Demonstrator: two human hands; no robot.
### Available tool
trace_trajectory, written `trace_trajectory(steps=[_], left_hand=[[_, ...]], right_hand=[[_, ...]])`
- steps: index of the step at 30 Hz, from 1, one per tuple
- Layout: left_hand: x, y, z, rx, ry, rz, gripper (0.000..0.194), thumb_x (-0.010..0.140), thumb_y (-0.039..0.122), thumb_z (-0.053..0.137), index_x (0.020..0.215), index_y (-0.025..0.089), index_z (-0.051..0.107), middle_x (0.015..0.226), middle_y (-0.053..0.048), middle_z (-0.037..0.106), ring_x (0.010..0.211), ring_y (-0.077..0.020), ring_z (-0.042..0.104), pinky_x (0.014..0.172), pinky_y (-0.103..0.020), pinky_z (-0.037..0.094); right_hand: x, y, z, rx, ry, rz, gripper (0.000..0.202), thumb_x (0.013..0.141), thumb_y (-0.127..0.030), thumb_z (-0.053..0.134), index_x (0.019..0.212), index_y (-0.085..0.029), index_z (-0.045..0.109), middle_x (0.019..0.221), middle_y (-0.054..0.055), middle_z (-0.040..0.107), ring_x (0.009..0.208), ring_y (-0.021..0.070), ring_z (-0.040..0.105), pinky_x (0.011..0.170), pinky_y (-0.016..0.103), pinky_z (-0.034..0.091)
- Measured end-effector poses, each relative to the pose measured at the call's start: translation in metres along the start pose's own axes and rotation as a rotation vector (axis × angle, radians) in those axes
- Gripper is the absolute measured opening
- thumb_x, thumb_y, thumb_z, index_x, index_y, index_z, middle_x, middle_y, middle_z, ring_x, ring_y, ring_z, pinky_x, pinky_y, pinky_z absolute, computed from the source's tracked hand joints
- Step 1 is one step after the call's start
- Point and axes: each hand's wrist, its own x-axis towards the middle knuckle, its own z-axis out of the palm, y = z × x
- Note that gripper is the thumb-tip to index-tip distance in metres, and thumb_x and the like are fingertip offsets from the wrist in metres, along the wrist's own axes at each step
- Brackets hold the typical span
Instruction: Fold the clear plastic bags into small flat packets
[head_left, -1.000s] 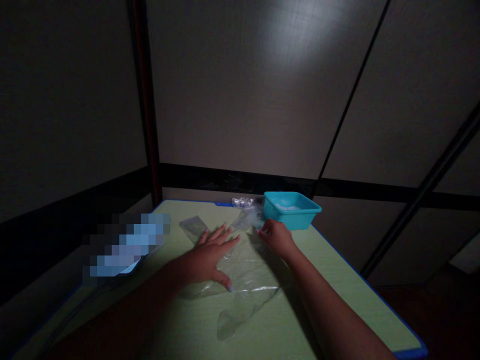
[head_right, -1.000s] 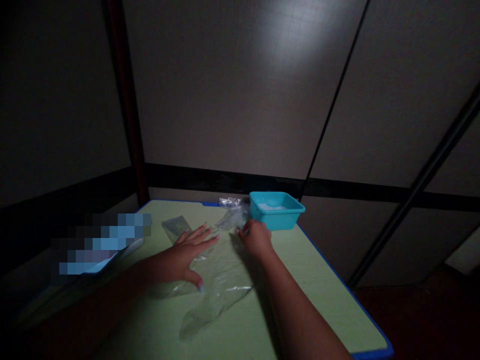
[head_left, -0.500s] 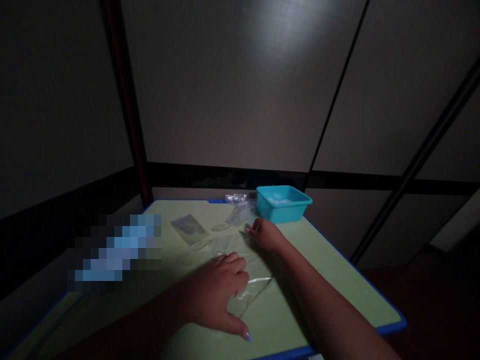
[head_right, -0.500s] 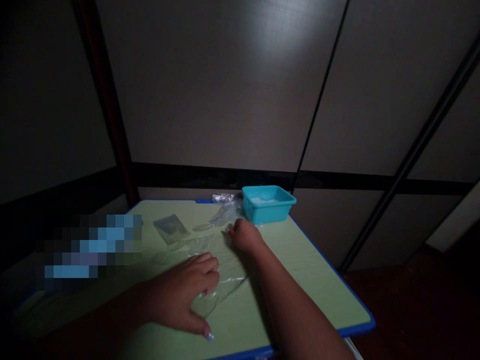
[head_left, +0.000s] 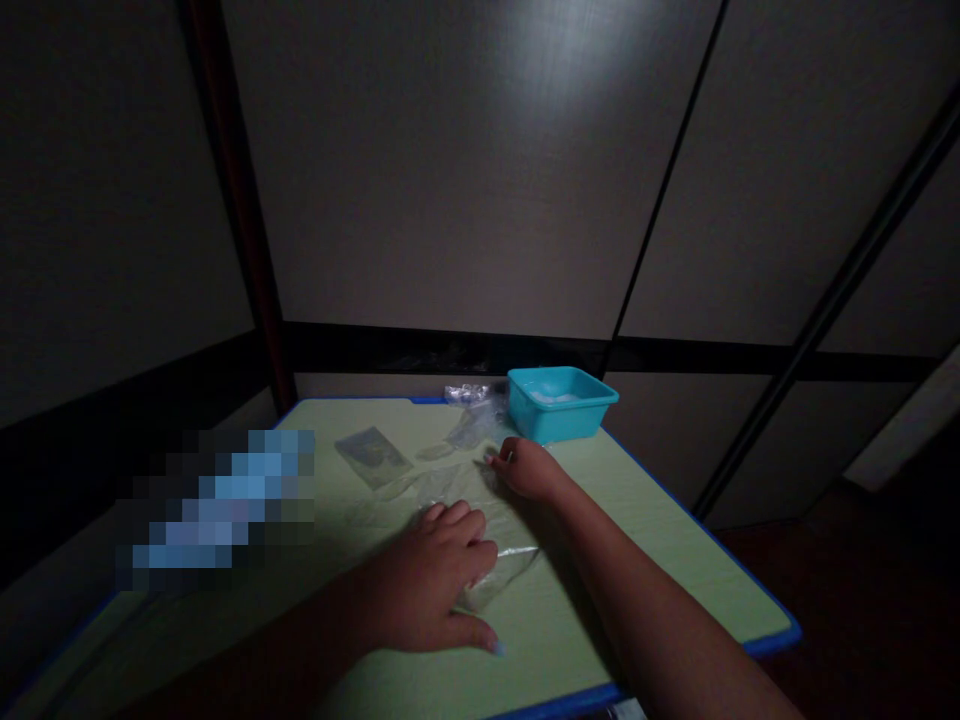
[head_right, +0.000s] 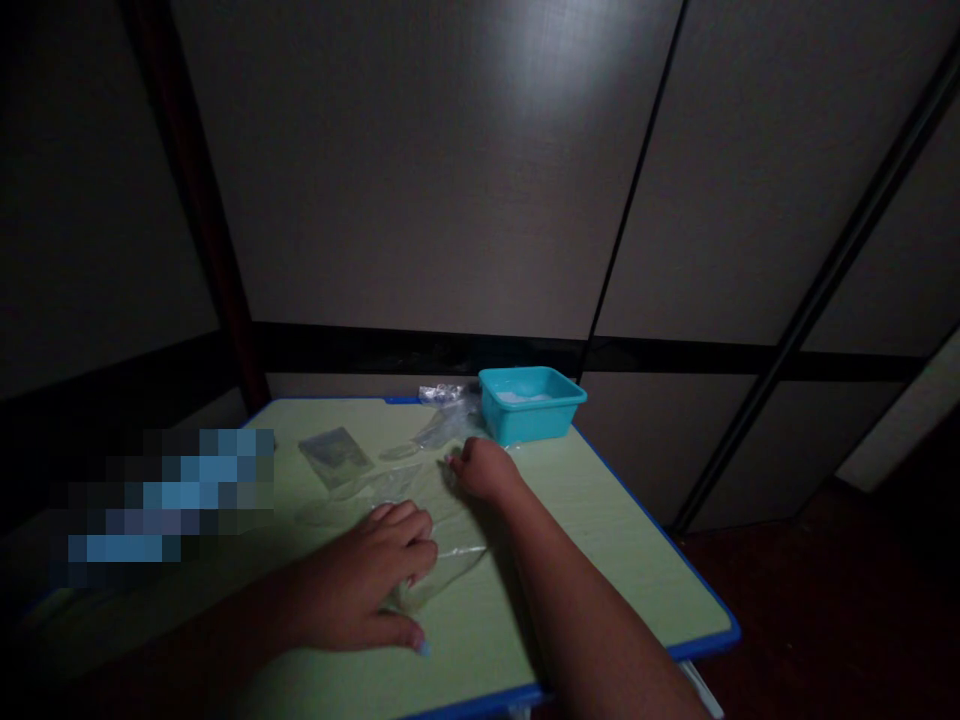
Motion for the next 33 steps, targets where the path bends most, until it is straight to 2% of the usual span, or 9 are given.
trace_trajectory(steps=[5, 12, 20, 28, 30, 33], left_hand=[[0.004, -0.002, 0.0, -0.017, 0.058, -0.002, 0.017, 0.077, 0.035, 0.059, 0.073, 0.02, 0.051, 0.087, -0.001, 0.05, 0.087, -0.0192, 0.042, 0.075, -0.03, 0.032], [0.01, -0.018, 0.003, -0.089, 0.236, -0.161, 0.012, 0.082, 0.026, 0.052, 0.072, 0.019, 0.051, 0.083, -0.001, 0.052, 0.086, -0.0178, 0.045, 0.075, -0.03, 0.033], [0.009, -0.036, 0.011, -0.1, 0.277, -0.279, 0.009, 0.08, 0.028, 0.052, 0.074, 0.02, 0.053, 0.079, -0.001, 0.055, 0.083, -0.0182, 0.048, 0.075, -0.03, 0.035], [0.01, -0.039, 0.011, -0.155, 0.264, -0.191, 0.022, 0.077, 0.036, 0.057, 0.065, 0.019, 0.051, 0.077, -0.001, 0.054, 0.082, -0.0173, 0.048, 0.073, -0.028, 0.035], [0.011, -0.041, 0.012, -0.175, 0.254, -0.169, 0.024, 0.077, 0.036, 0.057, 0.063, 0.018, 0.05, 0.076, -0.001, 0.054, 0.081, -0.0167, 0.048, 0.072, -0.027, 0.035], [0.012, -0.044, 0.014, -0.183, 0.267, -0.187, 0.025, 0.079, 0.034, 0.055, 0.061, 0.018, 0.049, 0.073, -0.001, 0.054, 0.079, -0.0165, 0.047, 0.071, -0.027, 0.035]], right_hand=[[0.001, 0.003, 0.002, -0.024, -0.008, 0.006, 0.039, 0.081, -0.051, 0.043, 0.085, -0.017, 0.062, 0.075, 0.008, 0.066, 0.063, 0.015, 0.057, 0.049, 0.023, 0.027], [0.0, 0.001, 0.0, -0.019, -0.005, 0.019, 0.04, 0.08, -0.053, 0.043, 0.084, -0.018, 0.063, 0.077, 0.008, 0.067, 0.066, 0.016, 0.057, 0.051, 0.023, 0.03], [-0.004, -0.005, -0.011, 0.078, -0.043, -0.035, 0.041, 0.083, -0.051, 0.043, 0.084, -0.015, 0.064, 0.075, 0.008, 0.066, 0.062, 0.0137, 0.056, 0.051, 0.022, 0.031], [-0.006, -0.008, -0.01, 0.196, -0.08, -0.131, 0.045, 0.083, -0.053, 0.042, 0.075, -0.013, 0.062, 0.061, 0.005, 0.063, 0.052, 0.0103, 0.051, 0.049, 0.021, 0.031], [-0.007, -0.009, -0.011, 0.287, -0.133, -0.168, 0.047, 0.084, -0.053, 0.04, 0.075, -0.013, 0.062, 0.057, 0.004, 0.061, 0.049, 0.0094, 0.05, 0.049, 0.02, 0.033], [-0.011, -0.012, -0.014, 0.493, -0.289, -0.25, 0.051, 0.083, -0.055, 0.037, 0.075, -0.011, 0.061, 0.054, 0.002, 0.058, 0.047, 0.0087, 0.049, 0.049, 0.019, 0.036]])
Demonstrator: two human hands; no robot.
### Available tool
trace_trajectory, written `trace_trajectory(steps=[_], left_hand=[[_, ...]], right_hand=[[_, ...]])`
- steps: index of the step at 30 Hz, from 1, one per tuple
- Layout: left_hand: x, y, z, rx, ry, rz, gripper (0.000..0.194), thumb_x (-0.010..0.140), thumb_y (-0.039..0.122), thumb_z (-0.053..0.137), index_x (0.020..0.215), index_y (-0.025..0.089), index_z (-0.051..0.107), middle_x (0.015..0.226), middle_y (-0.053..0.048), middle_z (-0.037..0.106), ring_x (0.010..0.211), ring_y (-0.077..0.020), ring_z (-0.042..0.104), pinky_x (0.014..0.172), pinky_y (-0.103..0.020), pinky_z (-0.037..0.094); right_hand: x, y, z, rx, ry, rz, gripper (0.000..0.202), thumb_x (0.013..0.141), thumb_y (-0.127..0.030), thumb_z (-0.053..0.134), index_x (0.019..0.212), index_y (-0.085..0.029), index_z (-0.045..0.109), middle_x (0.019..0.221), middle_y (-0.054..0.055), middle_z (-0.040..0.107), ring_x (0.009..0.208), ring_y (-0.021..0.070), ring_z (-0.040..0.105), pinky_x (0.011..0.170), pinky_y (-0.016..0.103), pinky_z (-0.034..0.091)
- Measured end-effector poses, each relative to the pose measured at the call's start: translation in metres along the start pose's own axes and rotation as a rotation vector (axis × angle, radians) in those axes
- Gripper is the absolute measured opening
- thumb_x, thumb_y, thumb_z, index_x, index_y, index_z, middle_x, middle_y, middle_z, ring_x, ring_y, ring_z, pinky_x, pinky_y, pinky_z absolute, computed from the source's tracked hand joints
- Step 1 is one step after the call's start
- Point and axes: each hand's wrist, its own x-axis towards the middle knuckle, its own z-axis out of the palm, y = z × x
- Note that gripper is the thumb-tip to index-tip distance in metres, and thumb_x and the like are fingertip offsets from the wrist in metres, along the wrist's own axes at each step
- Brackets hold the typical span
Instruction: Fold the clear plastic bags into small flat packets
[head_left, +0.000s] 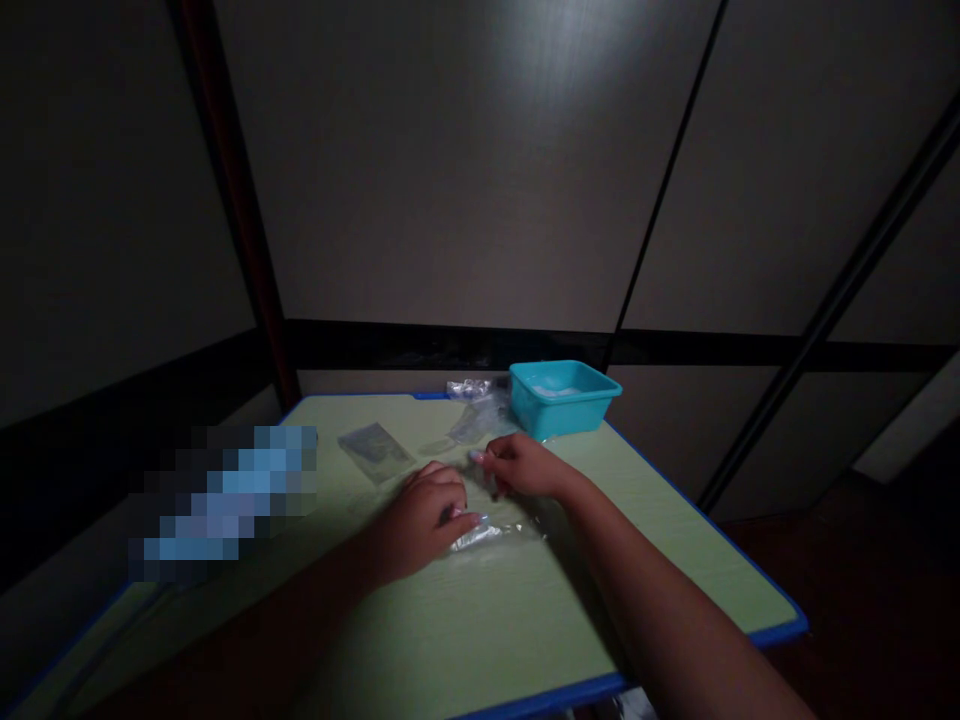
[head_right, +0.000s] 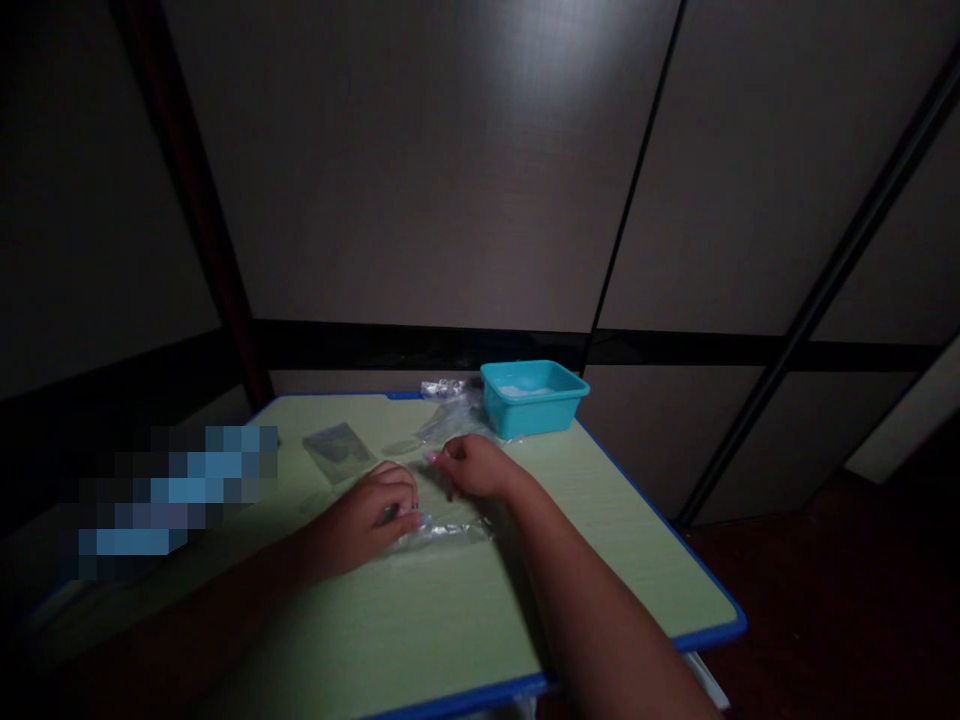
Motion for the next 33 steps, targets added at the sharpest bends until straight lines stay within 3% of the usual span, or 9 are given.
trace_trajectory(steps=[3, 6, 10, 21, 29, 33], left_hand=[[0.001, -0.002, -0.001, 0.02, 0.03, -0.048, 0.022, 0.079, 0.031, 0.054, 0.062, 0.018, 0.05, 0.073, -0.001, 0.054, 0.08, -0.0173, 0.047, 0.072, -0.028, 0.035], [0.001, -0.003, -0.002, 0.04, 0.048, -0.099, 0.019, 0.078, 0.029, 0.054, 0.063, 0.018, 0.052, 0.073, -0.001, 0.054, 0.08, -0.0174, 0.047, 0.072, -0.028, 0.035], [0.001, -0.003, -0.003, 0.055, 0.061, -0.128, 0.018, 0.078, 0.029, 0.055, 0.064, 0.018, 0.053, 0.075, -0.001, 0.055, 0.081, -0.0178, 0.047, 0.074, -0.029, 0.034], [0.001, -0.006, -0.005, 0.098, 0.112, -0.172, 0.023, 0.075, 0.037, 0.059, 0.065, 0.019, 0.051, 0.077, -0.001, 0.055, 0.084, -0.019, 0.047, 0.074, -0.03, 0.033], [0.001, -0.01, -0.005, 0.145, 0.154, -0.253, 0.02, 0.074, 0.035, 0.06, 0.066, 0.02, 0.051, 0.077, -0.002, 0.055, 0.085, -0.0204, 0.046, 0.074, -0.031, 0.033], [0.001, -0.011, -0.005, 0.131, 0.153, -0.261, 0.018, 0.075, 0.034, 0.059, 0.067, 0.02, 0.052, 0.079, -0.003, 0.056, 0.086, -0.021, 0.046, 0.075, -0.031, 0.034]], right_hand=[[-0.004, -0.005, -0.002, 0.133, -0.18, -0.084, 0.051, 0.078, -0.058, 0.044, 0.072, -0.011, 0.062, 0.056, 0.001, 0.058, 0.049, 0.0079, 0.048, 0.051, 0.018, 0.037], [-0.007, -0.007, -0.005, 0.096, -0.29, -0.108, 0.043, 0.068, -0.054, 0.06, 0.071, -0.011, 0.064, 0.06, -0.002, 0.058, 0.054, 0.0074, 0.047, 0.054, 0.017, 0.036], [-0.007, -0.006, -0.005, -0.003, -0.354, -0.079, 0.036, 0.058, -0.045, 0.071, 0.074, -0.013, 0.066, 0.061, -0.005, 0.058, 0.056, 0.0074, 0.047, 0.055, 0.017, 0.036], [-0.014, -0.015, -0.011, -0.177, -0.412, -0.028, 0.03, 0.061, -0.042, 0.067, 0.066, -0.013, 0.068, 0.053, -0.004, 0.056, 0.049, 0.0078, 0.046, 0.048, 0.017, 0.033], [-0.014, -0.016, -0.012, -0.363, -0.405, 0.05, 0.026, 0.061, -0.039, 0.066, 0.063, -0.013, 0.065, 0.053, -0.002, 0.055, 0.048, 0.0087, 0.045, 0.046, 0.019, 0.031], [-0.013, -0.014, -0.012, -0.222, -0.136, -0.063, 0.029, 0.067, -0.042, 0.062, 0.069, -0.013, 0.061, 0.057, -0.003, 0.053, 0.052, 0.0074, 0.042, 0.046, 0.018, 0.03]])
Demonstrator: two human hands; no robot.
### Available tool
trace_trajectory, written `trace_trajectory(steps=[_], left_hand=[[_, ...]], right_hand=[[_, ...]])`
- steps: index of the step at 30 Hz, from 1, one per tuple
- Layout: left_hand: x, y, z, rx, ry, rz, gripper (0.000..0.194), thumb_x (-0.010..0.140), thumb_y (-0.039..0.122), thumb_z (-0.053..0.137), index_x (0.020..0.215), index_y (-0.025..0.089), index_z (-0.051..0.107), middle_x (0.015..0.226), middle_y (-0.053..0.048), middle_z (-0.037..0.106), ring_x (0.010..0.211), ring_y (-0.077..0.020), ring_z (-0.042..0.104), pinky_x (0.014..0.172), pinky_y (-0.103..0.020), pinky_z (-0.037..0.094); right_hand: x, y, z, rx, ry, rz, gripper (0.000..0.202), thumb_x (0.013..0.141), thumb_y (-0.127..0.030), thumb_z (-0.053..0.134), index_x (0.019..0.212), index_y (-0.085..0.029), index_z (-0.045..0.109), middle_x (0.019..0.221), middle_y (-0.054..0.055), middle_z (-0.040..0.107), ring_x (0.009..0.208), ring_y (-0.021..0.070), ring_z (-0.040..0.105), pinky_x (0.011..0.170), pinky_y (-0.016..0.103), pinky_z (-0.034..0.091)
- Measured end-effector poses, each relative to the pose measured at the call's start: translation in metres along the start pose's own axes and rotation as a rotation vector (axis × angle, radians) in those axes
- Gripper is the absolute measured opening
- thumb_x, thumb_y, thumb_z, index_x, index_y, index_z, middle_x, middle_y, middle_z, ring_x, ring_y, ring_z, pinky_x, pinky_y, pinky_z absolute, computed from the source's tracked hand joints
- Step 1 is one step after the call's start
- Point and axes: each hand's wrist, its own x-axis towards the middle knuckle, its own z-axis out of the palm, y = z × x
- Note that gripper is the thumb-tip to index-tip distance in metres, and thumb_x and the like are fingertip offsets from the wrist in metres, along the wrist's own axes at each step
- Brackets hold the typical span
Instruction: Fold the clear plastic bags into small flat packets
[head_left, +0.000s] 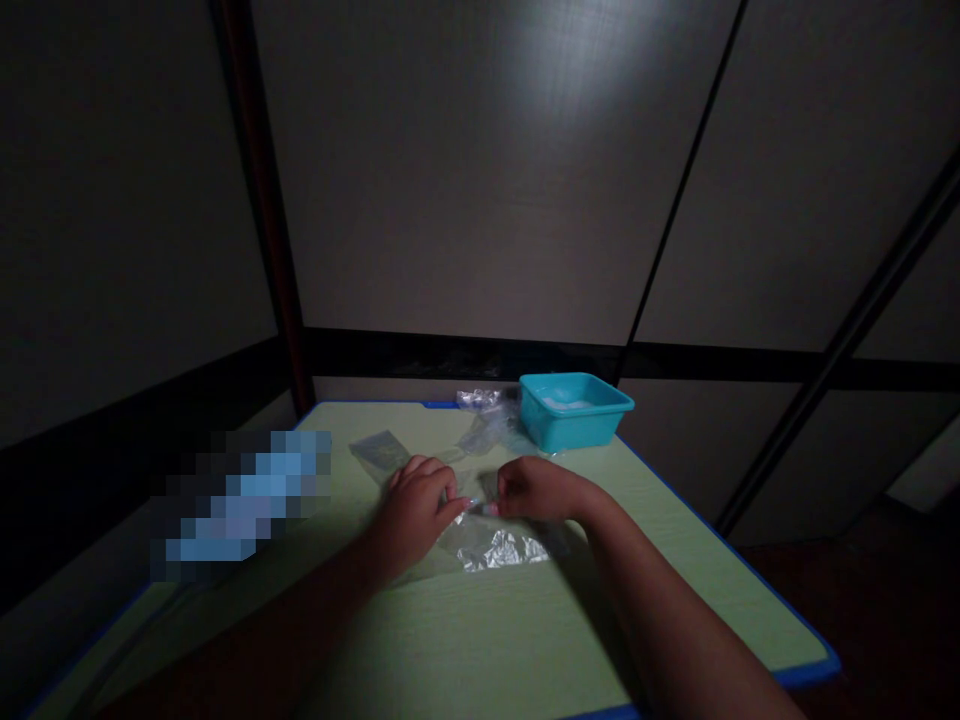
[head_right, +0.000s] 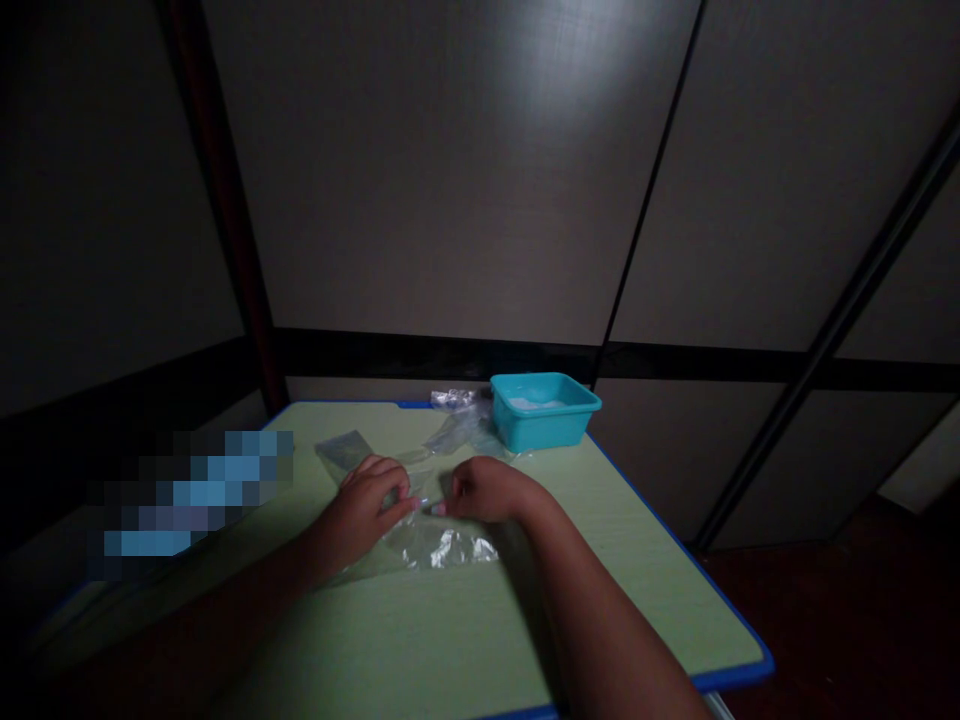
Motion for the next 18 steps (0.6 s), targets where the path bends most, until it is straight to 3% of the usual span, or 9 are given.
trace_trajectory(steps=[2, 3, 8, 11, 14, 18], left_hand=[[0.0, -0.001, 0.001, -0.01, 0.011, -0.003, 0.016, 0.075, 0.033, 0.058, 0.069, 0.02, 0.053, 0.08, -0.003, 0.056, 0.087, -0.0212, 0.046, 0.075, -0.032, 0.034], [0.0, -0.001, 0.001, -0.014, 0.02, -0.008, 0.014, 0.076, 0.032, 0.057, 0.07, 0.02, 0.054, 0.081, -0.003, 0.056, 0.087, -0.0213, 0.047, 0.076, -0.032, 0.035], [0.002, -0.001, 0.0, -0.099, 0.14, -0.002, 0.012, 0.081, 0.026, 0.047, 0.074, 0.02, 0.054, 0.08, -0.003, 0.056, 0.085, -0.0201, 0.049, 0.078, -0.033, 0.036], [0.004, 0.002, -0.003, -0.258, 0.218, -0.054, 0.021, 0.086, 0.03, 0.04, 0.071, 0.02, 0.049, 0.072, -0.001, 0.053, 0.075, -0.0171, 0.051, 0.07, -0.029, 0.039], [0.005, 0.005, -0.004, -0.474, 0.26, -0.143, 0.027, 0.089, 0.036, 0.035, 0.071, 0.02, 0.048, 0.066, 0.002, 0.053, 0.066, -0.0143, 0.051, 0.062, -0.025, 0.04], [0.008, 0.006, -0.003, -0.73, 0.334, -0.228, 0.034, 0.089, 0.044, 0.032, 0.072, 0.019, 0.049, 0.064, 0.001, 0.053, 0.059, -0.0119, 0.051, 0.056, -0.023, 0.04]], right_hand=[[-0.001, -0.001, -0.001, 0.146, 0.114, -0.041, 0.029, 0.074, -0.042, 0.056, 0.07, -0.013, 0.058, 0.055, -0.004, 0.049, 0.05, 0.0063, 0.039, 0.045, 0.017, 0.029], [-0.001, -0.002, -0.002, 0.228, 0.107, -0.052, 0.03, 0.076, -0.043, 0.053, 0.07, -0.013, 0.058, 0.053, -0.005, 0.047, 0.048, 0.0056, 0.038, 0.044, 0.017, 0.029], [-0.002, -0.006, 0.004, 0.547, -0.348, -0.041, 0.037, 0.08, -0.048, 0.049, 0.082, -0.013, 0.059, 0.051, -0.005, 0.05, 0.036, 0.0048, 0.043, 0.04, 0.017, 0.037], [0.003, -0.002, 0.014, 0.59, -0.492, -0.01, 0.034, 0.08, -0.046, 0.049, 0.083, -0.013, 0.059, 0.051, -0.004, 0.053, 0.034, 0.0065, 0.048, 0.038, 0.018, 0.041], [0.008, 0.002, 0.022, 0.584, -0.499, 0.043, 0.031, 0.081, -0.042, 0.049, 0.081, -0.013, 0.058, 0.048, -0.004, 0.053, 0.034, 0.0093, 0.051, 0.034, 0.019, 0.042], [0.008, 0.001, 0.023, 0.741, -0.35, 0.026, 0.027, 0.083, -0.039, 0.047, 0.093, -0.015, 0.055, 0.048, -0.005, 0.054, 0.031, 0.0075, 0.048, 0.032, 0.016, 0.039]])
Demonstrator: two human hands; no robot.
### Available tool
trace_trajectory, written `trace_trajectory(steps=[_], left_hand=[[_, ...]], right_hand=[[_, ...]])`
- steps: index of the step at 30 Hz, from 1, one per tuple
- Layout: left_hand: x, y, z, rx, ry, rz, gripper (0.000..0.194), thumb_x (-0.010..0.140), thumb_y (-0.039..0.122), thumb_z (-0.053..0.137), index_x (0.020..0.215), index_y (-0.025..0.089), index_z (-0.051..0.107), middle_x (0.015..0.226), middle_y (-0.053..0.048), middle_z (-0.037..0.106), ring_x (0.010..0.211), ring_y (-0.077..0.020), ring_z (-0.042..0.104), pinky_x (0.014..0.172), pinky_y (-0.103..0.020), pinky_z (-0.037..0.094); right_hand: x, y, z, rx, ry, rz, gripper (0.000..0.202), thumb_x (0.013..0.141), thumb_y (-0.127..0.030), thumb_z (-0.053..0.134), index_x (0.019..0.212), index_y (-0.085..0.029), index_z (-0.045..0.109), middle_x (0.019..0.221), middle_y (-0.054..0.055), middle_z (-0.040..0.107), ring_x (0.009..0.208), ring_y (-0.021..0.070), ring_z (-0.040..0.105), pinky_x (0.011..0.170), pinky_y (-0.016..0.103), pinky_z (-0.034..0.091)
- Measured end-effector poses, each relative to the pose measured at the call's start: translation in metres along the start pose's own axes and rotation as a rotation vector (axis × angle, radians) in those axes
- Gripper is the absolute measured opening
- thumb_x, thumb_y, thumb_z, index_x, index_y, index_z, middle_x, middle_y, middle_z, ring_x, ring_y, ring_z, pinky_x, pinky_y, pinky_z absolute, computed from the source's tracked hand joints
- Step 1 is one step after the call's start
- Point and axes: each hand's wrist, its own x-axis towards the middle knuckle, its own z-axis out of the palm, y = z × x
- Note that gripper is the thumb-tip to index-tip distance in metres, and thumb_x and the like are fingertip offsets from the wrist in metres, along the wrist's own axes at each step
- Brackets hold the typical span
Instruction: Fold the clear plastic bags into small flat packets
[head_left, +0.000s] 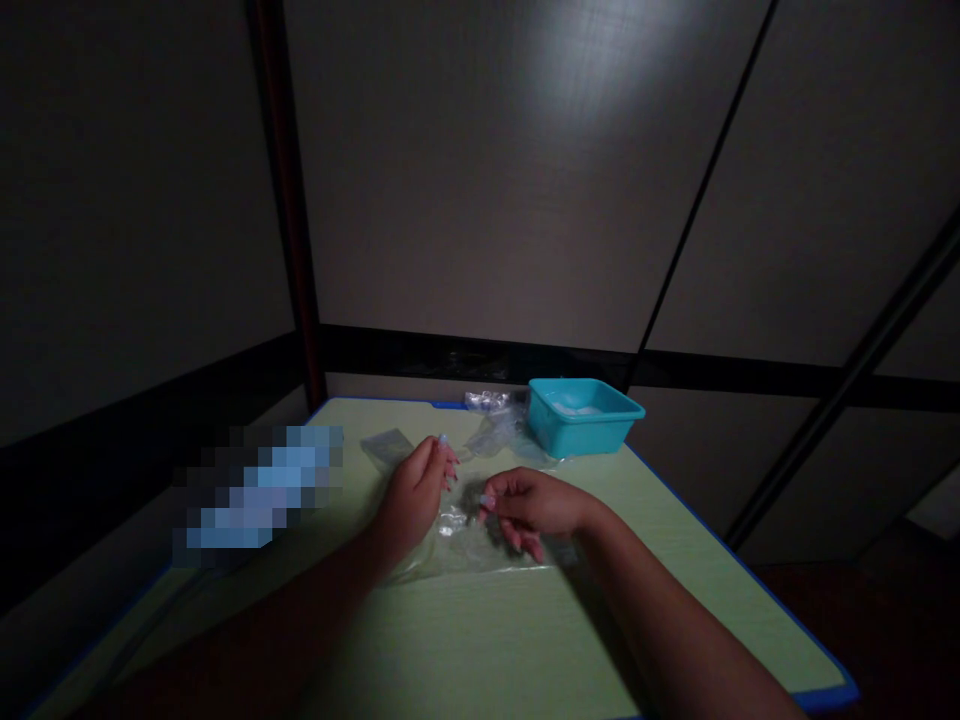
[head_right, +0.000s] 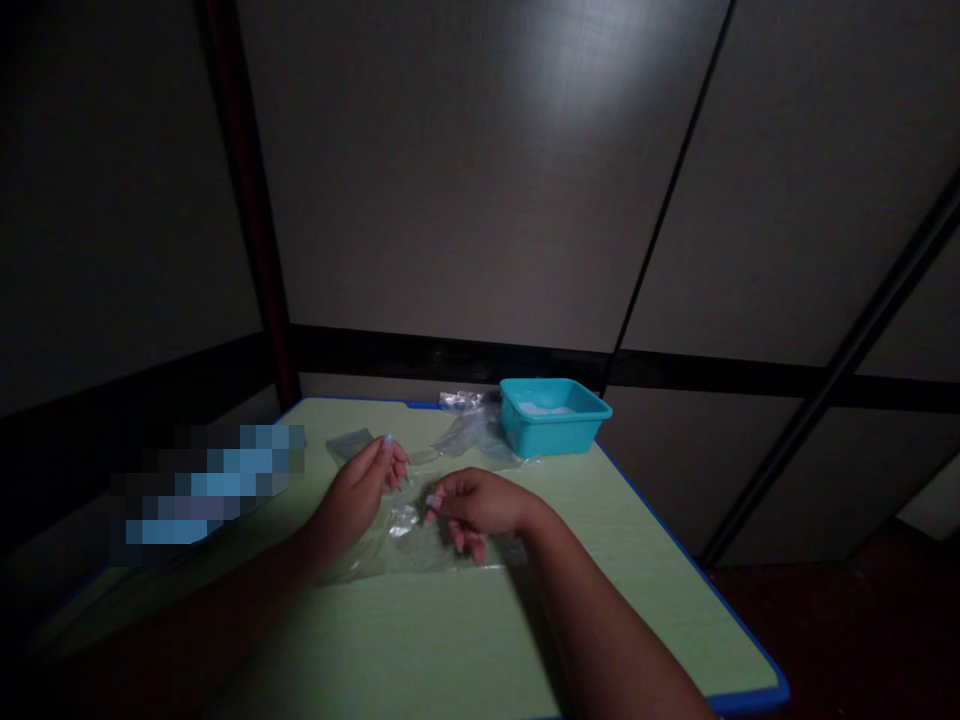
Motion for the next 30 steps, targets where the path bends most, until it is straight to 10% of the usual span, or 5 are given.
trace_trajectory(steps=[17, 23, 30], left_hand=[[0.001, -0.001, 0.001, -0.123, 0.023, -0.065, 0.04, 0.087, 0.051, 0.032, 0.07, 0.018, 0.048, 0.06, 0.004, 0.05, 0.046, -0.0092, 0.05, 0.048, -0.021, 0.042], [0.002, -0.005, 0.0, -0.091, 0.007, -0.029, 0.036, 0.088, 0.048, 0.03, 0.075, 0.019, 0.047, 0.062, 0.003, 0.051, 0.047, -0.0094, 0.051, 0.05, -0.022, 0.043], [-0.004, -0.007, 0.001, 0.112, -0.121, -0.08, 0.023, 0.086, 0.044, 0.036, 0.086, 0.022, 0.043, 0.044, 0.009, 0.047, 0.04, -0.0118, 0.05, 0.043, -0.02, 0.038]], right_hand=[[0.003, -0.003, 0.004, -0.011, -0.155, 0.196, 0.043, 0.086, -0.035, 0.041, 0.126, -0.024, 0.031, 0.048, -0.003, 0.06, 0.03, 0.0115, 0.05, 0.032, 0.018, 0.039], [0.002, -0.011, 0.001, -0.119, 0.354, -0.13, 0.03, 0.085, -0.037, 0.04, 0.104, -0.017, 0.052, 0.045, -0.007, 0.047, 0.029, 0.0061, 0.036, 0.031, 0.016, 0.029], [0.004, 0.001, -0.019, -0.745, 0.85, -0.153, 0.021, 0.084, -0.029, 0.042, 0.077, -0.015, 0.056, 0.062, 0.002, 0.057, 0.054, 0.0105, 0.049, 0.049, 0.02, 0.031]])
